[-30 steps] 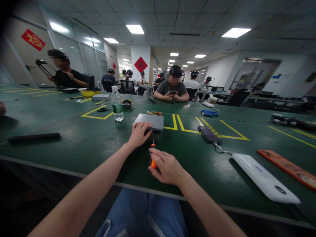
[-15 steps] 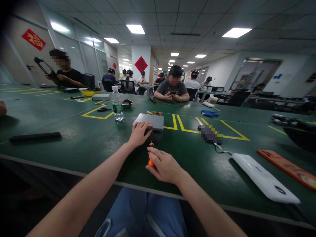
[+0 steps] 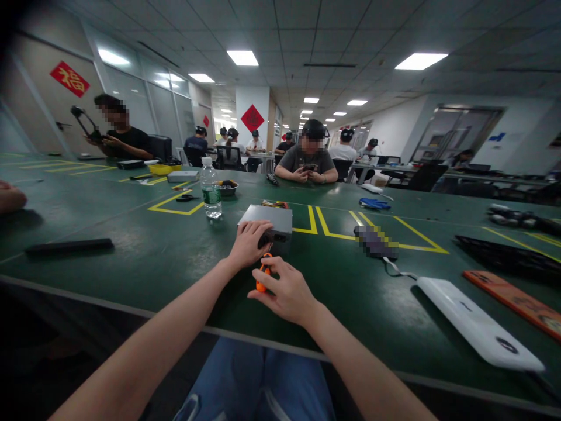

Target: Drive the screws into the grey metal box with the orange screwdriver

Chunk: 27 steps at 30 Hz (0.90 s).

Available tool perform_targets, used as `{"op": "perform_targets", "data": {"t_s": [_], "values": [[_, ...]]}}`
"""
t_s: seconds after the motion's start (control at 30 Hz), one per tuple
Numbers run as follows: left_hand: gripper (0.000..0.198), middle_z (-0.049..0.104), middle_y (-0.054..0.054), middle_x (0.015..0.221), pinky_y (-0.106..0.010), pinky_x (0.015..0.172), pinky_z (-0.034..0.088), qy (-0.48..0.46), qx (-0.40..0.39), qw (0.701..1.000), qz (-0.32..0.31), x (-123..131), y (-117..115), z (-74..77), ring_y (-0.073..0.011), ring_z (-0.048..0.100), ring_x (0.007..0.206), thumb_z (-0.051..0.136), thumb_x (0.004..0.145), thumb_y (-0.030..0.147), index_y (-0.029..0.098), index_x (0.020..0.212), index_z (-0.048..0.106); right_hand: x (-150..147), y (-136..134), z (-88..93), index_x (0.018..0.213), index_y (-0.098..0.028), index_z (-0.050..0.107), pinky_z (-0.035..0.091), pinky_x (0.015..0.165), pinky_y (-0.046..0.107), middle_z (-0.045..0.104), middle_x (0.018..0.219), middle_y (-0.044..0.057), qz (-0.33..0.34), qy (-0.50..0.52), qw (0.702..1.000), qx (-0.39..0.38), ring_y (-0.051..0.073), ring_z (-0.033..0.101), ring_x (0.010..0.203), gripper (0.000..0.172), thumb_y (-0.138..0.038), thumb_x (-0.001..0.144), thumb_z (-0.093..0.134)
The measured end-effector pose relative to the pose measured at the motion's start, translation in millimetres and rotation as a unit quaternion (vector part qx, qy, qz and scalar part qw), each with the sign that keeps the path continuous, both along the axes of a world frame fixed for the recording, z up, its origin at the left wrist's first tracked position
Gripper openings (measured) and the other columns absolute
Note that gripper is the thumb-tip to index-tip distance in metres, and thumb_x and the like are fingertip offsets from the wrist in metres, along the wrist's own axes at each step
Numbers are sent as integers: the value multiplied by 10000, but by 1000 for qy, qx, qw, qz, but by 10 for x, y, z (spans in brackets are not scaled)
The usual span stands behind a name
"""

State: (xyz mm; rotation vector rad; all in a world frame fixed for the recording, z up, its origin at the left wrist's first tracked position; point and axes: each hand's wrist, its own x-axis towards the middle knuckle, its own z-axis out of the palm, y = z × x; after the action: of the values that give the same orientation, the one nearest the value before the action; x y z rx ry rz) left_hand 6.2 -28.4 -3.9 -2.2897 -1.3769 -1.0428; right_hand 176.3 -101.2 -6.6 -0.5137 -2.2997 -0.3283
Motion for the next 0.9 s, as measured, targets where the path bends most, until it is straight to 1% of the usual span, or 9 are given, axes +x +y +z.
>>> {"op": "perform_targets", "data": {"t_s": [0.07, 0.13, 0.23, 0.3, 0.43, 0.57, 0.73, 0.83, 0.9], "values": [[474, 457, -56, 1296, -399, 1006, 237, 2, 12, 1000, 1, 15, -23, -6, -219, 393, 1184, 585, 753, 312, 246, 1199, 438, -3, 11, -12, 1058, -193, 518, 505, 697, 316, 495, 1071, 126, 11, 29, 999, -15, 170, 574, 800, 295, -404, 853, 501], [403, 438, -75, 1307, -405, 994, 241, 5, 32, 999, 0, 41, -52, -10, -232, 379, 1191, 588, 758, 363, 234, 1126, 488, 37, 17, -35, 1083, -195, 470, 505, 739, 348, 492, 1083, 129, 23, 64, 997, -39, 202, 565, 898, 284, -373, 862, 478], [186, 522, -49, 1195, -393, 958, 260, 33, 57, 998, -24, 76, -91, -11, -210, 437, 1121, 512, 827, 350, 247, 974, 560, 119, 12, -72, 1094, -195, 419, 487, 810, 391, 493, 1103, 134, 28, 95, 992, -77, 237, 505, 1055, 258, -301, 861, 456], [164, 584, -23, 1078, -370, 929, 279, 53, 63, 995, -49, 85, -105, -11, -176, 491, 1030, 429, 878, 310, 247, 896, 579, 145, 3, -84, 1076, -191, 414, 489, 802, 383, 487, 1118, 141, 20, 95, 992, -81, 230, 515, 1042, 238, -266, 855, 463], [227, 627, -6, 985, -341, 898, 301, 66, 52, 993, -77, 68, -106, -14, -152, 523, 950, 377, 905, 293, 240, 864, 594, 110, -25, -61, 1032, -185, 429, 497, 755, 382, 516, 1068, 140, -19, 88, 996, -21, 228, 550, 955, 230, -300, 845, 500], [220, 638, -5, 991, -330, 887, 315, 62, 48, 993, -91, 37, -100, -13, -148, 528, 956, 384, 904, 268, 234, 887, 600, 70, -71, -15, 1095, -171, 459, 498, 744, 383, 494, 1119, 167, -42, 21, 997, 53, 250, 542, 976, 333, -361, 829, 523], [205, 638, -3, 1003, -313, 858, 355, 62, 36, 991, -112, 22, -109, 13, -145, 529, 964, 394, 891, 230, 230, 907, 598, 57, -102, -12, 1127, -160, 490, 495, 741, 318, 512, 1119, 168, -41, -21, 993, 106, 207, 564, 938, 282, -167, 845, 484], [218, 615, -10, 1059, -318, 892, 364, 39, 38, 994, -92, 24, -129, 39, -162, 503, 1031, 432, 833, 153, 230, 975, 578, 43, -84, -35, 1066, -151, 506, 495, 692, 287, 575, 1029, 143, -41, 5, 991, 130, 178, 592, 846, 220, -192, 850, 520], [323, 575, -23, 1147, -331, 951, 341, 8, 49, 997, -55, 20, -135, 53, -177, 458, 1116, 448, 769, 95, 221, 1051, 544, 33, -64, -53, 988, -157, 505, 490, 644, 278, 605, 987, 124, -44, 33, 989, 140, 164, 602, 779, 167, -225, 842, 547]]}}
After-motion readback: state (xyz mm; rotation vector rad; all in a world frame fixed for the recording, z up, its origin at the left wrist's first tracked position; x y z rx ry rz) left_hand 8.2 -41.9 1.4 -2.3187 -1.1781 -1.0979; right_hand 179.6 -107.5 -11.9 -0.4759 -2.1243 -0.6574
